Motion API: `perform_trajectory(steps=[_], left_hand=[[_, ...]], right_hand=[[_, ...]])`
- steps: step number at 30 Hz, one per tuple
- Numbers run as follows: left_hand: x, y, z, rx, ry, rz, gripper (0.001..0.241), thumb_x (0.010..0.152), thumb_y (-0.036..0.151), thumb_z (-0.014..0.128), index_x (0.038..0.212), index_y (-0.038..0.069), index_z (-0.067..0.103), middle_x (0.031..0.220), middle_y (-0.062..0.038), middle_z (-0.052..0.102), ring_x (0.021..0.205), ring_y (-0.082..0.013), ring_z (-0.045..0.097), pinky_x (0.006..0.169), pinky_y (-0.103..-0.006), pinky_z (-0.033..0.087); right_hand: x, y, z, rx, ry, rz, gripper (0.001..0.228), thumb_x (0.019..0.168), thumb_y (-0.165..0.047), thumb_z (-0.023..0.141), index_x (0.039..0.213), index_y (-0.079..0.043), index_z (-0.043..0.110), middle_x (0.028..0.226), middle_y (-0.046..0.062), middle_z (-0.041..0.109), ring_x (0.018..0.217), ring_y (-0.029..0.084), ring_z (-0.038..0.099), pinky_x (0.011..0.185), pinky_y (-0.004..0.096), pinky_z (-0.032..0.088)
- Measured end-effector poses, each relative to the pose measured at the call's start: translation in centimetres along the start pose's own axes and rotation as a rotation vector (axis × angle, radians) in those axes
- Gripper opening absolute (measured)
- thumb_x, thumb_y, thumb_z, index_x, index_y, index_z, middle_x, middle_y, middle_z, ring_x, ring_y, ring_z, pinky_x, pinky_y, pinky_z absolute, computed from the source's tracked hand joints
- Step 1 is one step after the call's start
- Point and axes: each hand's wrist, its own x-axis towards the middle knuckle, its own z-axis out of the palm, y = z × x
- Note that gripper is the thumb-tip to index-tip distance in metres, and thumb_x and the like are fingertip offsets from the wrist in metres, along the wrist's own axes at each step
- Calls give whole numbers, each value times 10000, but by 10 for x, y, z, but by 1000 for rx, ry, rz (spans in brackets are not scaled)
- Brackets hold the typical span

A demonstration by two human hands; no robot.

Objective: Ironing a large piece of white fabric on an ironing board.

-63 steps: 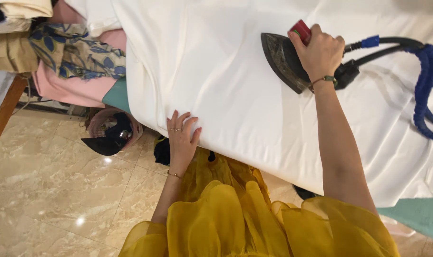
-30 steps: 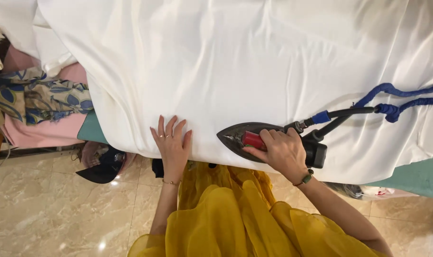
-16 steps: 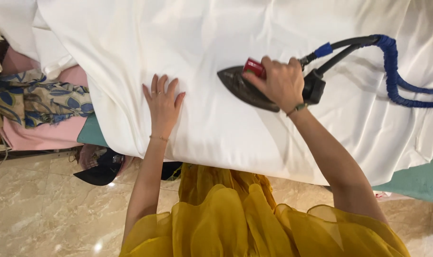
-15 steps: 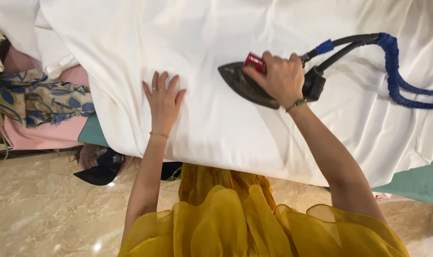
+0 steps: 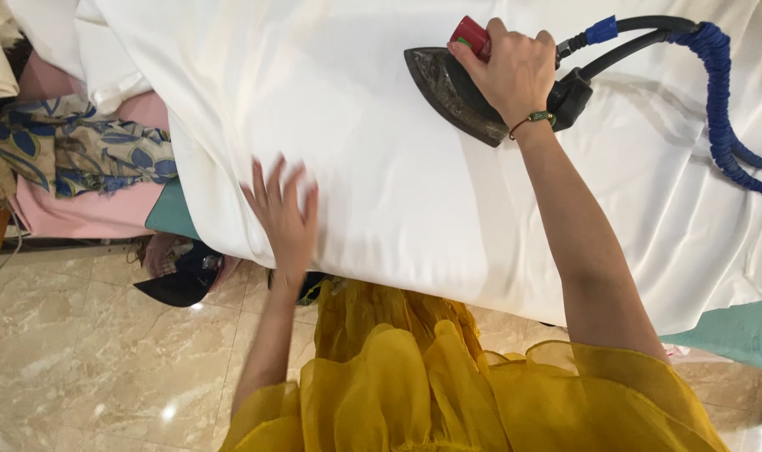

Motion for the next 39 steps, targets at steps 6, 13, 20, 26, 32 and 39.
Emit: perform_trajectory(steps=[6,13,20,26,32,39], left_hand=[[-180,-18,22,-230,307,-188,332,1048,162,645,1354,77,547,1458,-169,441,1437,-383,307,1212,-548,248],[-286,-81,122,-1167,-35,-1104,568,1007,353,618,1479,88,446,1445,-135,494,1325,-290,455,1155,-531,325],[-242,-26,178,-1631,-396,-1367,955,895,764,363,1633,188,175,1656,-90,257,1548,-265,192,1221,-593,127],[-238,27,199,-1869,-186,-1496,958,911,791,388,1606,141,273,1582,-114,349,1491,-283,247,1239,-575,186],[-251,29,223,-2023,-90,-1389,895,922,801,378,1507,124,409,1369,-80,455,1293,-251,417,1195,-542,259],[-241,33,191,-2084,25,-1317,895,863,834,379,1399,132,520,1340,-54,516,1292,-240,431,1187,-528,289]], right_hand=[[4,5,0,-24,27,-37,596,1052,-684,700,772,-159,658,470,-55,528,344,105,423,576,306,371],[2,15,5,59,100,-119,464,1009,-616,721,852,-180,697,575,-59,577,455,127,502,605,328,409],[-28,10,-19,190,74,-195,491,1027,-627,713,927,-146,705,663,1,653,534,178,583,666,342,471],[-97,-17,-84,162,-185,-198,600,1010,-699,659,880,-117,720,512,2,606,338,131,476,571,316,443],[-135,-34,-139,243,-184,-208,583,969,-660,713,763,-121,631,475,-13,551,364,150,439,583,307,394],[-134,-36,-141,217,-136,-228,578,948,-657,731,750,-129,607,492,-23,549,373,145,439,576,303,371]])
